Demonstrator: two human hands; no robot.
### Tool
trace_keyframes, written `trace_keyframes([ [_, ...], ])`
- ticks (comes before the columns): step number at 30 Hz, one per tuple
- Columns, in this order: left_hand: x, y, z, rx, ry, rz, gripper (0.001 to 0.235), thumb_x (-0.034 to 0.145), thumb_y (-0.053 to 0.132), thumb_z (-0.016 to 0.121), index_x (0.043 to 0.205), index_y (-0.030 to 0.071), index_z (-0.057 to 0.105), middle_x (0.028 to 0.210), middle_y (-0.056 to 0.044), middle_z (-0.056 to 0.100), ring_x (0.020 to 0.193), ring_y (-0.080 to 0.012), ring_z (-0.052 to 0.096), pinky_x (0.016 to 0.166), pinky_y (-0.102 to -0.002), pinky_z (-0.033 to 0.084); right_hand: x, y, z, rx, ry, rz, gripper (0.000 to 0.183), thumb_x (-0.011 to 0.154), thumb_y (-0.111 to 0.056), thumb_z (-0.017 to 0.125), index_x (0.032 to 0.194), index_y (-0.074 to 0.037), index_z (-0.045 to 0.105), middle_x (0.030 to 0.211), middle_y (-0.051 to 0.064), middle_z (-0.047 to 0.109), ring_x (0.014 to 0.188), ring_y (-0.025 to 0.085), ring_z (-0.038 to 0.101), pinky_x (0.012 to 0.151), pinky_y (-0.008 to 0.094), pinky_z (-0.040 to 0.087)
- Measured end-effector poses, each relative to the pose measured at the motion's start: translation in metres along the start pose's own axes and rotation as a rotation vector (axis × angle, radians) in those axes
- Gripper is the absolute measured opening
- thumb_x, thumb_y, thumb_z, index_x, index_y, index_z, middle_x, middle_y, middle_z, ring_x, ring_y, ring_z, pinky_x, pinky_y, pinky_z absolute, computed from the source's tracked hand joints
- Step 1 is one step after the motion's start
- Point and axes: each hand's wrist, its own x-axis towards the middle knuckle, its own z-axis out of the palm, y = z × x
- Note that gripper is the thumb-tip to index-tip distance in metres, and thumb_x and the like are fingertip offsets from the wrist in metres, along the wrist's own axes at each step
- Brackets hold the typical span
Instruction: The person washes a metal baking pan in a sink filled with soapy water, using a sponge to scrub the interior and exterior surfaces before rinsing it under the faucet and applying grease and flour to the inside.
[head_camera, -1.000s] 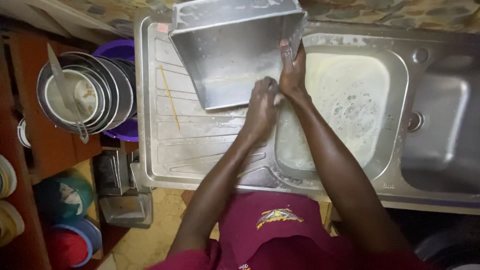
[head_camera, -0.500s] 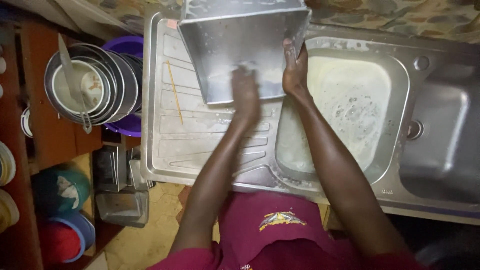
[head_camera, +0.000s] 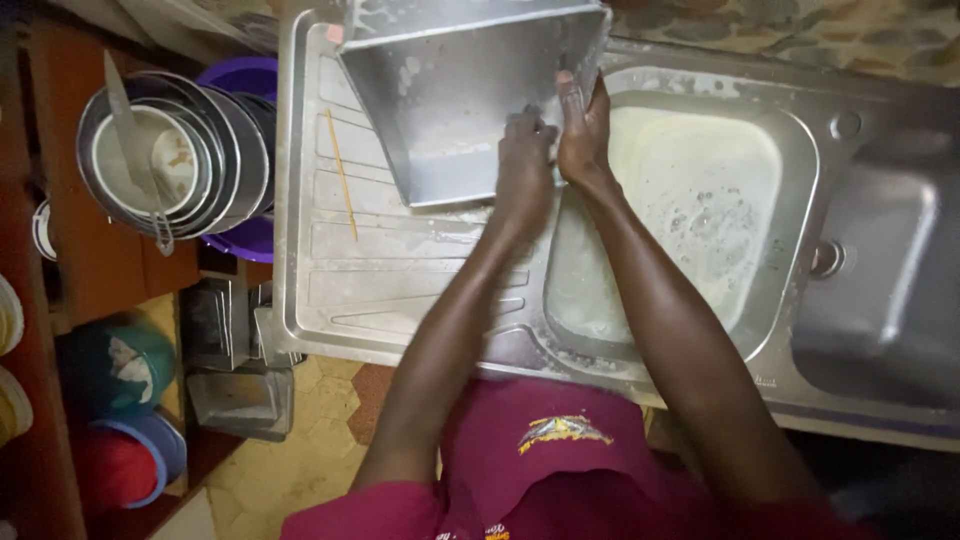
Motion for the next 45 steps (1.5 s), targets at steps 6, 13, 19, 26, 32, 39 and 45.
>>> trace_keyframes([
  [6, 0.011, -0.053, -0.041, 0.432, -0.234, 0.581, 0.035, 0.084, -0.006, 0.095, 0.113, 0.011, 0.087, 0.105, -0.010, 0.067, 0.097, -0.0328, 0.066, 0.074, -0.041, 0.059, -0.002, -0.007, -0.001, -0.006, -0.036, -0.014, 0.086, 0.108, -0.078, 0.054, 0.162, -0.011, 0.057, 0.158, 0.021, 0.071, 0.149, 0.041, 0.066, 0.122, 0.055, 0.051],
  [13, 0.012, -0.064, 0.000, 0.108, -0.070, 0.235, 0.050, 0.096, 0.008, 0.057, 0.145, -0.002, 0.055, 0.148, -0.022, 0.056, 0.133, -0.0400, 0.057, 0.107, -0.055, 0.050, -0.009, -0.020, 0.001, 0.048, -0.024, -0.034, 0.076, 0.113, -0.070, 0.055, 0.161, -0.012, 0.058, 0.157, 0.018, 0.072, 0.149, 0.038, 0.067, 0.123, 0.053, 0.053],
  [19, -0.014, -0.090, -0.038, 0.432, -0.143, 0.746, 0.038, 0.098, -0.016, 0.057, 0.128, 0.005, 0.069, 0.121, -0.019, 0.070, 0.113, -0.0371, 0.064, 0.091, -0.049, 0.053, -0.010, -0.008, -0.002, -0.037, -0.039, 0.082, 0.093, 0.107, -0.084, 0.049, 0.167, -0.014, 0.041, 0.168, 0.021, 0.052, 0.156, 0.042, 0.053, 0.127, 0.064, 0.042],
  [26, 0.001, -0.114, -0.042, 0.505, 0.098, 0.889, 0.056, 0.078, -0.023, 0.059, 0.131, -0.007, 0.070, 0.136, -0.031, 0.069, 0.138, -0.0539, 0.060, 0.123, -0.066, 0.052, 0.016, -0.011, -0.028, 0.061, -0.161, -0.331, 0.096, 0.119, 0.022, 0.062, 0.188, -0.024, 0.013, 0.199, 0.014, 0.024, 0.188, 0.032, 0.026, 0.158, 0.043, 0.028],
  [32, 0.004, -0.117, -0.028, 0.558, 0.138, 0.808, 0.043, 0.094, -0.015, 0.058, 0.134, -0.007, 0.072, 0.138, -0.032, 0.069, 0.135, -0.0561, 0.061, 0.122, -0.059, 0.051, -0.016, -0.240, 0.030, -1.111, -0.715, -0.454, 0.107, 0.084, -0.015, 0.094, 0.178, -0.002, 0.046, 0.154, 0.040, 0.059, 0.144, 0.055, 0.055, 0.120, 0.065, 0.040],
  [39, -0.036, -0.029, -0.027, 0.186, 0.240, 0.485, 0.024, 0.106, 0.012, 0.080, 0.121, 0.005, 0.063, 0.110, -0.015, 0.067, 0.098, -0.0340, 0.066, 0.087, -0.045, 0.049, -0.002, -0.209, 0.010, -0.748, -0.506, -0.967, 0.084, 0.079, 0.022, 0.064, 0.162, 0.007, 0.057, 0.157, 0.038, 0.056, 0.143, 0.059, 0.052, 0.115, 0.068, 0.043],
  [45, -0.014, -0.074, -0.052, 0.305, 0.145, 0.416, 0.052, 0.126, 0.030, 0.036, 0.168, 0.006, 0.055, 0.173, -0.019, 0.059, 0.167, -0.0363, 0.048, 0.144, -0.048, 0.034, -0.022, -0.121, -0.048, -0.222, -0.171, -0.460, 0.084, 0.127, -0.066, 0.051, 0.181, -0.004, 0.032, 0.184, 0.022, 0.032, 0.178, 0.040, 0.031, 0.149, 0.053, 0.036],
])
